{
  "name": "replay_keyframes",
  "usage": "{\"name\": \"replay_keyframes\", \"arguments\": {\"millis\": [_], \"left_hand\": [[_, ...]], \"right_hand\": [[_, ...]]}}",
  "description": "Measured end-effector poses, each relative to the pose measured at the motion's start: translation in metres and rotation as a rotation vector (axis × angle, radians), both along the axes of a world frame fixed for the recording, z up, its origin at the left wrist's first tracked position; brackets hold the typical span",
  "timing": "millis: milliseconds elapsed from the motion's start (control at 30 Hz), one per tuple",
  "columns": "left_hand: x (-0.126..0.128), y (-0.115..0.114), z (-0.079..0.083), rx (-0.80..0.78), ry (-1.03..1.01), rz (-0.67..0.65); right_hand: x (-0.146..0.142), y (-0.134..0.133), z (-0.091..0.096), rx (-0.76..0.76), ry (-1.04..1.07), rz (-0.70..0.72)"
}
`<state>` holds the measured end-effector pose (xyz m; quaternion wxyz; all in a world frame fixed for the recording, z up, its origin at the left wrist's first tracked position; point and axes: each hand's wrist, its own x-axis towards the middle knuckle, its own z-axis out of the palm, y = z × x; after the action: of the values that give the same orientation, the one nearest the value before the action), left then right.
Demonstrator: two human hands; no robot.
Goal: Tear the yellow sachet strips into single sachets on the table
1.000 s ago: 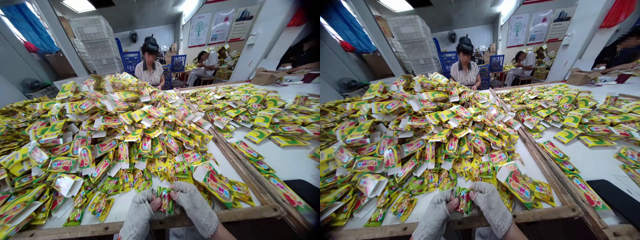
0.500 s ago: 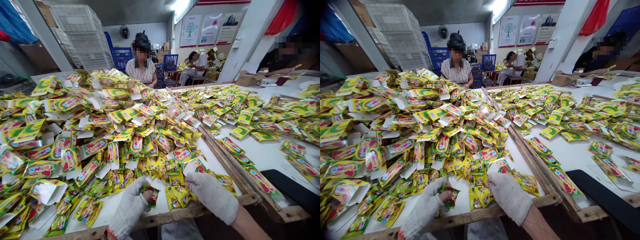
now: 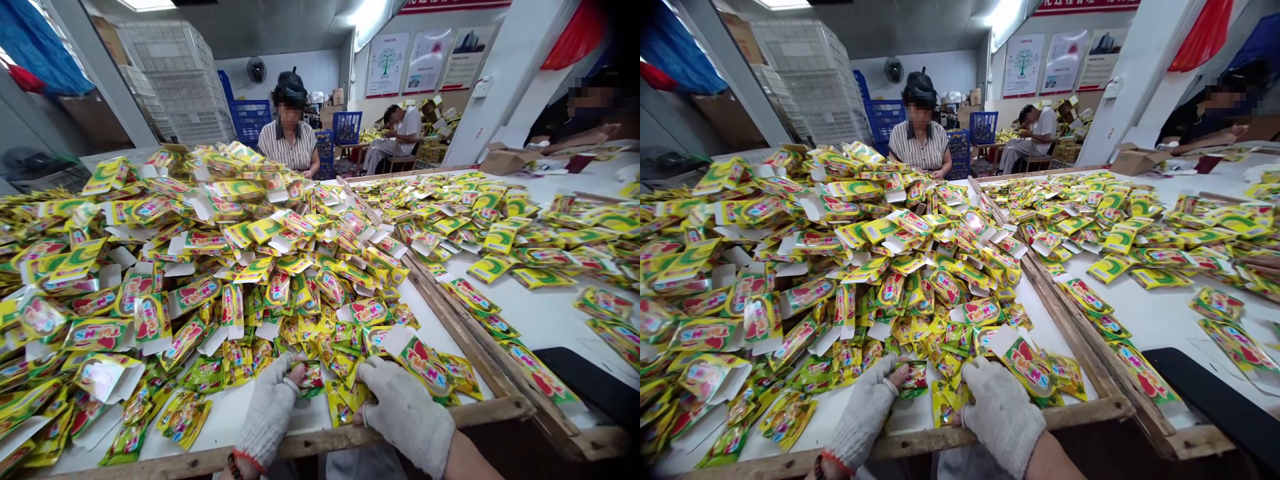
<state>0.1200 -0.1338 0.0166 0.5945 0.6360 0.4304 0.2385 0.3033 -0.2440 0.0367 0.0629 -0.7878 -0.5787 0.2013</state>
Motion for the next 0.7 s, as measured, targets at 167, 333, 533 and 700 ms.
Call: {"name": "replay_keyframes", "arguments": {"millis": [167, 333, 533, 700], "left_hand": [[0.001, -0.002, 0.007, 0.158, 0.096, 0.008], [-0.004, -0.005, -0.001, 0.292, 0.159, 0.067], [-0.005, -0.006, -0.009, 0.276, 0.156, 0.036], [-0.011, -0.003, 0.003, 0.278, 0.178, 0.05]], "right_hand": [[-0.013, 0.007, -0.004, -0.035, -0.157, 0.041], [-0.003, 0.007, -0.013, -0.043, 0.005, -0.04], [-0.003, 0.002, -0.017, -0.064, 0.153, -0.166], [-0.008, 0.009, -0.015, 0.009, 0.05, 0.172]]}}
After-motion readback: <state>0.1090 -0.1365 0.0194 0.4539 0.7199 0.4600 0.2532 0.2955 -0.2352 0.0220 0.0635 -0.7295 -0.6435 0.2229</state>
